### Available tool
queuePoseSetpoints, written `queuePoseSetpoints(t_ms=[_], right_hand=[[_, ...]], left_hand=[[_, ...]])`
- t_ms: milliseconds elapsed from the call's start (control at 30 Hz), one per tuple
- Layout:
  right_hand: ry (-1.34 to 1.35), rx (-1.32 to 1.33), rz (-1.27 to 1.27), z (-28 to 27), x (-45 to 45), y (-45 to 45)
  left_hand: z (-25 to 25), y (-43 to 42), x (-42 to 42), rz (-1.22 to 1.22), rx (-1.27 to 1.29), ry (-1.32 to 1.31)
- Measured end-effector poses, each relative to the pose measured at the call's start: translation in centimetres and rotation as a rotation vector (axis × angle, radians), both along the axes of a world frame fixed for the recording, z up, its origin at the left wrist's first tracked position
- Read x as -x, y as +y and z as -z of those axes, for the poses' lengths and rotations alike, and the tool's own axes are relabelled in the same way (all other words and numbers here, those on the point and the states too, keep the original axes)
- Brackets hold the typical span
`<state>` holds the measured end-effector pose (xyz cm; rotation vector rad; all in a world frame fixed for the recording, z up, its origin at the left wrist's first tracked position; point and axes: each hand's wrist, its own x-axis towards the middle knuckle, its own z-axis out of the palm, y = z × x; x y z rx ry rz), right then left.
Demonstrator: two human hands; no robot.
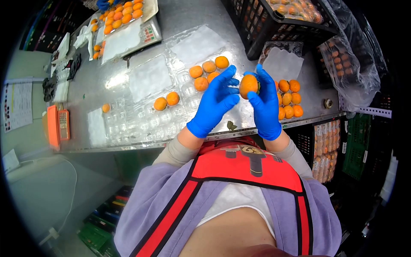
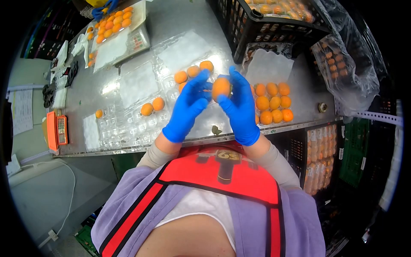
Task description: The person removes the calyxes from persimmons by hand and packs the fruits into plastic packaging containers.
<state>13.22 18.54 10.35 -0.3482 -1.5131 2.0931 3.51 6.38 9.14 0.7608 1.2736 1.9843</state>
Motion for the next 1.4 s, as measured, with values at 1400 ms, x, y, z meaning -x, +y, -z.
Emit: queuePoseSetpoints(t_ms=[1400], right_hand=[[-0.47, 0.082, -0.338, 4.9, -3.5, -0.5]], left_hand=[[3.0, -2.3, -1.5, -0.104, 0.374, 0.759]])
